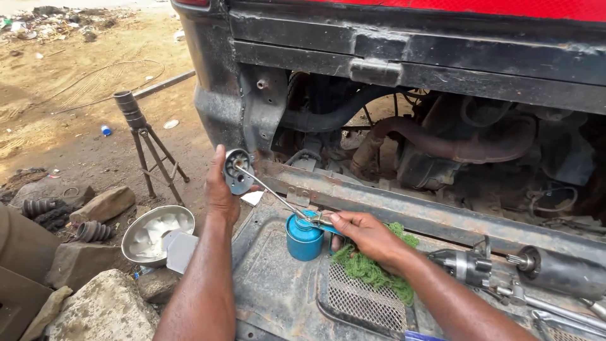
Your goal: Cleaning, lubricating, and reassembling a starter motor.
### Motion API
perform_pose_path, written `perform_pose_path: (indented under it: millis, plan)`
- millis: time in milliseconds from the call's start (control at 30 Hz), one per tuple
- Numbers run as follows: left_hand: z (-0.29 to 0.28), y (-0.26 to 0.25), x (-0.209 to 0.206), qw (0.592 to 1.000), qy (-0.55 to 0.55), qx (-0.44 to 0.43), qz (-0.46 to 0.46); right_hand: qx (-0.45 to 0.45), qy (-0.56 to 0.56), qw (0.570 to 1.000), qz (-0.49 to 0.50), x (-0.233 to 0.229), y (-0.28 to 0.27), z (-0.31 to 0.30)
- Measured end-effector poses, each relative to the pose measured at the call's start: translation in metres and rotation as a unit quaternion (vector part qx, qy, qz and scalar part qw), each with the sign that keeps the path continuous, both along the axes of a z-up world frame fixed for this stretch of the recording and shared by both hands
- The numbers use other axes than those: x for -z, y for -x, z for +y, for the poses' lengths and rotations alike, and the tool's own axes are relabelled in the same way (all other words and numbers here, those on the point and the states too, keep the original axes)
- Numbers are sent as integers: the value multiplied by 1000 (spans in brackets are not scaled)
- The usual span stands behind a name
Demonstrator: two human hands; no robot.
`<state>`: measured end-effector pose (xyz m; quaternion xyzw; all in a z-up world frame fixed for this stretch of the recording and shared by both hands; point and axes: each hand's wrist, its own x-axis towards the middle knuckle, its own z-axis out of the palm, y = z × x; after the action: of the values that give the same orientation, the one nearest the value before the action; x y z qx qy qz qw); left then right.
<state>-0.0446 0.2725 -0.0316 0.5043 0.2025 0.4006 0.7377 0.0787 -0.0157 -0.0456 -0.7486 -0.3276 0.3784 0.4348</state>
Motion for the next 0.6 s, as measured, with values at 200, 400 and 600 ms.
perform_pose_path:
  millis: [200,400,600]
  plan:
    - [3,1,-2,996,9,25,-80,9,7,999,45,-3,0,3]
    - [-3,0,-2,995,23,39,-89,19,-4,998,52,9,-10,4]
    - [-5,1,-3,996,11,34,-79,22,-20,997,73,13,-11,5]
